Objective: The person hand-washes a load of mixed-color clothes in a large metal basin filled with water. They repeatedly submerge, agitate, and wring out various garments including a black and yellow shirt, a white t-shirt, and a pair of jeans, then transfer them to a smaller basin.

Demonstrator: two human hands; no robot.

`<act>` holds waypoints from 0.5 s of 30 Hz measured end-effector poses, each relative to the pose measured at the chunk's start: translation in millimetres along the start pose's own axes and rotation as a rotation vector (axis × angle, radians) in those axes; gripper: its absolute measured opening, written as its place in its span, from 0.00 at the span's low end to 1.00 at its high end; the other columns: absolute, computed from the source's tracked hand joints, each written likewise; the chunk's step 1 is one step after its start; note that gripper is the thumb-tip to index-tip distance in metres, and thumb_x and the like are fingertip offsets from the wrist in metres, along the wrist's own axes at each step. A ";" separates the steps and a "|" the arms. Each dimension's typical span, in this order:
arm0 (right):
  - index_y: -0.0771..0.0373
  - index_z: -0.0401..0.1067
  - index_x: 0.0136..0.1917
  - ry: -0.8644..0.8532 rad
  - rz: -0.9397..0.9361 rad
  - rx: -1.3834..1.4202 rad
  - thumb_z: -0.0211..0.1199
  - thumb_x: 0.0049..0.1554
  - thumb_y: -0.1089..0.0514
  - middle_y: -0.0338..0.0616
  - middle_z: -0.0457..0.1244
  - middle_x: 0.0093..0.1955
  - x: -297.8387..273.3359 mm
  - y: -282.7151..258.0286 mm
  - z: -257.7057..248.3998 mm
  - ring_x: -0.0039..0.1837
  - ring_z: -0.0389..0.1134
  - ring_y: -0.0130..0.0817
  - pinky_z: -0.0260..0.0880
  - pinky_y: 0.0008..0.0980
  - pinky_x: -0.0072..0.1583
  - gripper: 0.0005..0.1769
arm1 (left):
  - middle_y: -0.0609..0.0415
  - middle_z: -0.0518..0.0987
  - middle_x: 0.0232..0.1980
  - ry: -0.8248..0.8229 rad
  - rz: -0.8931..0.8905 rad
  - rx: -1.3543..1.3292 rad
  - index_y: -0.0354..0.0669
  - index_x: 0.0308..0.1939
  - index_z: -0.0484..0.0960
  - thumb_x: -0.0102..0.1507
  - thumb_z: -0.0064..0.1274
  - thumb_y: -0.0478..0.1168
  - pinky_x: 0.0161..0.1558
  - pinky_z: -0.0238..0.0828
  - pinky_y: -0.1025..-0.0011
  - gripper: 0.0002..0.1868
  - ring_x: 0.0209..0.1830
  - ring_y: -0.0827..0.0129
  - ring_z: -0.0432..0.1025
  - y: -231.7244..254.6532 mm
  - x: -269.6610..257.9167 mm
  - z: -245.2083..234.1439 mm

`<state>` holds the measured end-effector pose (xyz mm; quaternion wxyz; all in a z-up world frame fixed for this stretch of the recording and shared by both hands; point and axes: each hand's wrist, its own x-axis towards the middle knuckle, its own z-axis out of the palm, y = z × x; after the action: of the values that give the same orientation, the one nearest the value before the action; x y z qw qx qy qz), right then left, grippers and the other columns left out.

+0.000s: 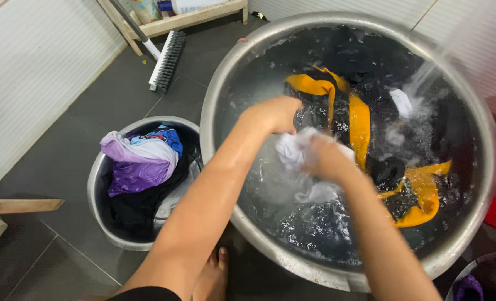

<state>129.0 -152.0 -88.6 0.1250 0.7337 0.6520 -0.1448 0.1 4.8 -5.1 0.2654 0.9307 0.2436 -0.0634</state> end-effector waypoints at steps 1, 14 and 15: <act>0.48 0.73 0.67 0.180 0.013 0.029 0.72 0.47 0.47 0.55 0.63 0.68 -0.2 -4.1 26.1 0.61 0.67 0.51 0.69 0.43 0.61 0.33 | 0.43 0.77 0.62 0.089 0.077 -0.046 0.43 0.64 0.75 0.50 0.70 0.41 0.61 0.68 0.59 0.38 0.63 0.52 0.71 -5.5 2.9 2.2; 0.62 0.67 0.59 1.113 -0.134 1.813 0.51 0.52 0.80 0.46 0.66 0.52 -86.0 38.6 -95.8 0.54 0.72 0.38 0.78 0.37 0.55 0.25 | 0.30 0.47 0.81 0.236 0.512 -0.578 0.34 0.81 0.30 0.33 0.81 0.59 0.77 0.42 0.56 0.90 0.81 0.38 0.47 34.7 -14.2 61.1; 0.63 0.66 0.60 1.151 -0.215 1.892 0.51 0.58 0.77 0.47 0.65 0.53 -104.9 35.8 -106.0 0.55 0.71 0.39 0.76 0.38 0.58 0.19 | 0.33 0.52 0.82 0.414 0.518 -0.593 0.37 0.82 0.35 0.34 0.81 0.59 0.79 0.44 0.56 0.87 0.81 0.39 0.51 52.9 -22.7 71.2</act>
<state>158.5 -213.3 48.9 -0.8193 0.4306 0.2996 -0.2316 6.8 -81.3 -35.6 0.4735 0.8378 0.0583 0.2655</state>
